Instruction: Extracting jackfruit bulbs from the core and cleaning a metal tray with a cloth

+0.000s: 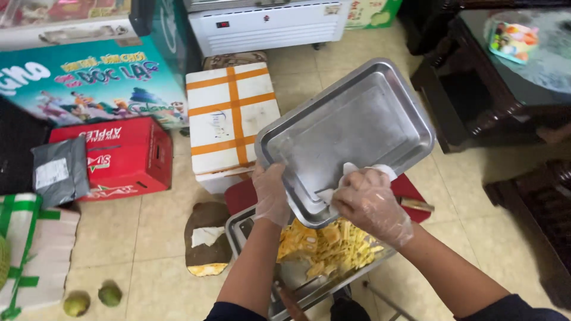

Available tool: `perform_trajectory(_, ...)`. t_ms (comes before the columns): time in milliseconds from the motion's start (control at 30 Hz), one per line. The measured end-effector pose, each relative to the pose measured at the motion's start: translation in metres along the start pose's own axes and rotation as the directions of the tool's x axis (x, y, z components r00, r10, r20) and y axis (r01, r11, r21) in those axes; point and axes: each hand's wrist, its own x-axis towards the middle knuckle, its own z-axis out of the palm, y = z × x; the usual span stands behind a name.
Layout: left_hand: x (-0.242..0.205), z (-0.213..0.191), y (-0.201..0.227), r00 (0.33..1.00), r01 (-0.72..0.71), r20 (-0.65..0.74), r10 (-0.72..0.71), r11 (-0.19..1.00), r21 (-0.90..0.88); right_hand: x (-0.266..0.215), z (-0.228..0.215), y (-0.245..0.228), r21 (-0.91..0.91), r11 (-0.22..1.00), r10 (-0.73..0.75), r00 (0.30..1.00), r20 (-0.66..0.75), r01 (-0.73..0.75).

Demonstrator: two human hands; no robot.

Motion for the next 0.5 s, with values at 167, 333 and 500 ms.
perform_trajectory(167,0.009,0.032,-0.019,0.997,-0.032,-0.073,0.017,0.980,-0.199,-0.010,0.015,0.107,-0.169,0.973,0.175,0.978,0.115,-0.154)
perform_trajectory(333,0.027,0.035,-0.069,0.977,-0.141,-0.176,0.119,0.983,-0.118,-0.026,0.055,0.215,-0.018,0.999,0.027,0.996,0.084,-0.026)
perform_trajectory(500,0.014,0.024,-0.083,0.975,-0.103,-0.206,0.080,0.990,-0.101,-0.035,0.085,0.244,0.149,0.988,0.038,0.996,0.084,-0.050)
